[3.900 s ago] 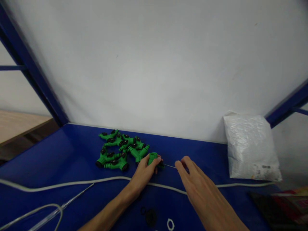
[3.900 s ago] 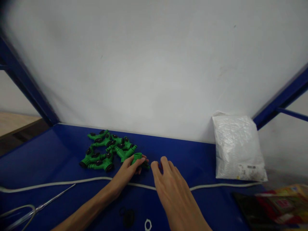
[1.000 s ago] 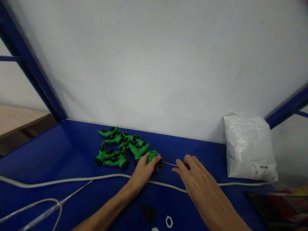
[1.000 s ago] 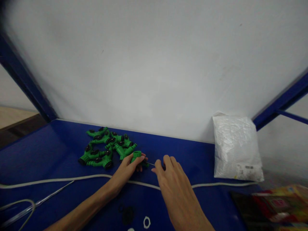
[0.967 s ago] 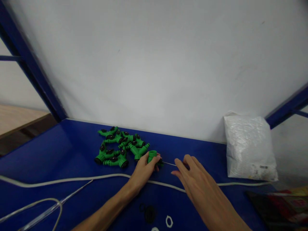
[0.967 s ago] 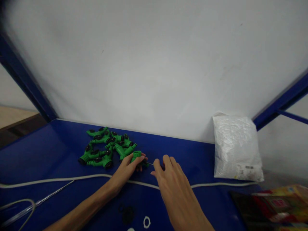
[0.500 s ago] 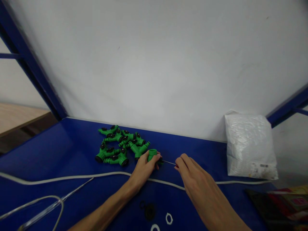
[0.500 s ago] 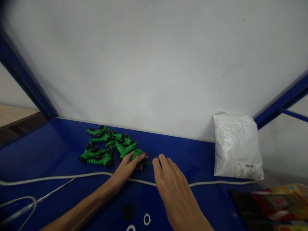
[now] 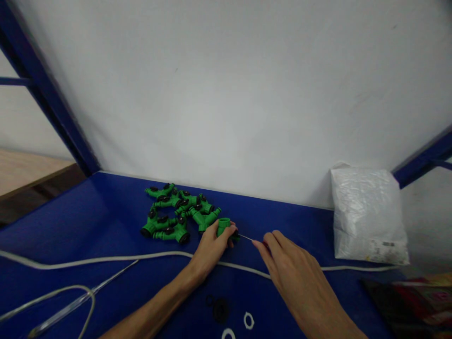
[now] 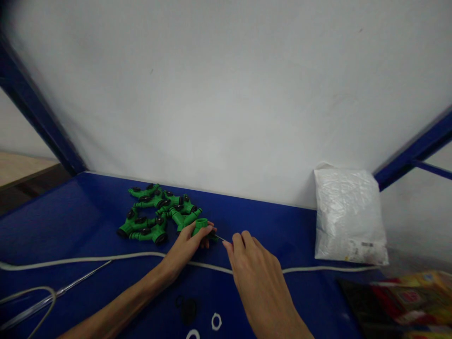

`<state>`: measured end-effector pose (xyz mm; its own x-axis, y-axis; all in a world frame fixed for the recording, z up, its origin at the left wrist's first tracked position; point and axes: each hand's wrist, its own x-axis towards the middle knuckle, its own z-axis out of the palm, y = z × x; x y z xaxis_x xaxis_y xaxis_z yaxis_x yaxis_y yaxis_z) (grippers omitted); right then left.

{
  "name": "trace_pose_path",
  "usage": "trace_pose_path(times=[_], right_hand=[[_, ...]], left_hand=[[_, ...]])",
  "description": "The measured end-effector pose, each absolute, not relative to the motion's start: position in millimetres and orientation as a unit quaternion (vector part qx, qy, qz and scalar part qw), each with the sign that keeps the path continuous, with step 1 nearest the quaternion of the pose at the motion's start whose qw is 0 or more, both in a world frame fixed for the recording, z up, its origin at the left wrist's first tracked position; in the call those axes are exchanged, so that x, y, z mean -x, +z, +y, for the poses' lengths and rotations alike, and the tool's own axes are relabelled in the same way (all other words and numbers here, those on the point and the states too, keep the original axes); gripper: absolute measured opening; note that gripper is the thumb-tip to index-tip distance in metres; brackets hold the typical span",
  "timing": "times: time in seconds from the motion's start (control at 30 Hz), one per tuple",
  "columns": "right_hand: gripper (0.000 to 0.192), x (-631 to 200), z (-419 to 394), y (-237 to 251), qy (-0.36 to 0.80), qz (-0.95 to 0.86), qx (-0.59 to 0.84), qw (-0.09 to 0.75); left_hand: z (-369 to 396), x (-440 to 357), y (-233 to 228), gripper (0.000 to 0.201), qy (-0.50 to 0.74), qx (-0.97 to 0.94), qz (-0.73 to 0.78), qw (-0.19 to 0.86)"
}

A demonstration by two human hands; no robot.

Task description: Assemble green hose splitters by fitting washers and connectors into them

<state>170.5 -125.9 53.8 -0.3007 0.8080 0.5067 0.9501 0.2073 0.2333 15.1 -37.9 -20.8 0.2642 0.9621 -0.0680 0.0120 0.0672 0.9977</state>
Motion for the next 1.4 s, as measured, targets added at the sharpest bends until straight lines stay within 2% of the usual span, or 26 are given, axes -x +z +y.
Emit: trace_pose_path(times=[0.2,0.37,0.47,0.67,0.77,0.87,1.03,1.23,1.4], right_hand=[[0.055,-172,-124,52,-0.233,-0.771,0.58,0.122],[0.036,-184,-125,43,-0.183,-0.793,0.562,0.148],[0.027,-198,-125,34,-0.191,-0.806,0.541,0.145],[0.04,-193,-126,50,-0.229,-0.833,0.501,0.061],[0.045,-180,-128,63,-0.276,-0.83,0.482,0.05],[0.044,-175,-129,63,-0.271,-0.834,0.478,0.047],[0.044,-183,-127,51,-0.187,-0.833,0.518,0.055],[0.019,-186,-124,47,-0.054,-0.798,0.59,0.109],[0.019,-179,-123,58,0.065,-0.757,0.638,0.128]], left_hand=[[-37,-16,-20,0.034,0.414,-0.539,0.445,0.583],[-38,-15,-15,0.032,0.408,-0.536,0.452,0.585],[-38,-15,-15,0.032,0.405,-0.536,0.453,0.587],[-38,-16,-24,0.034,0.401,-0.552,0.439,0.585],[-37,-16,-25,0.035,0.402,-0.554,0.442,0.58],[-37,-16,-25,0.034,0.402,-0.553,0.444,0.58],[-37,-17,-23,0.034,0.4,-0.552,0.453,0.575],[-37,-17,-23,0.032,0.401,-0.549,0.454,0.576],[-37,-16,-28,0.033,0.403,-0.556,0.451,0.571]])
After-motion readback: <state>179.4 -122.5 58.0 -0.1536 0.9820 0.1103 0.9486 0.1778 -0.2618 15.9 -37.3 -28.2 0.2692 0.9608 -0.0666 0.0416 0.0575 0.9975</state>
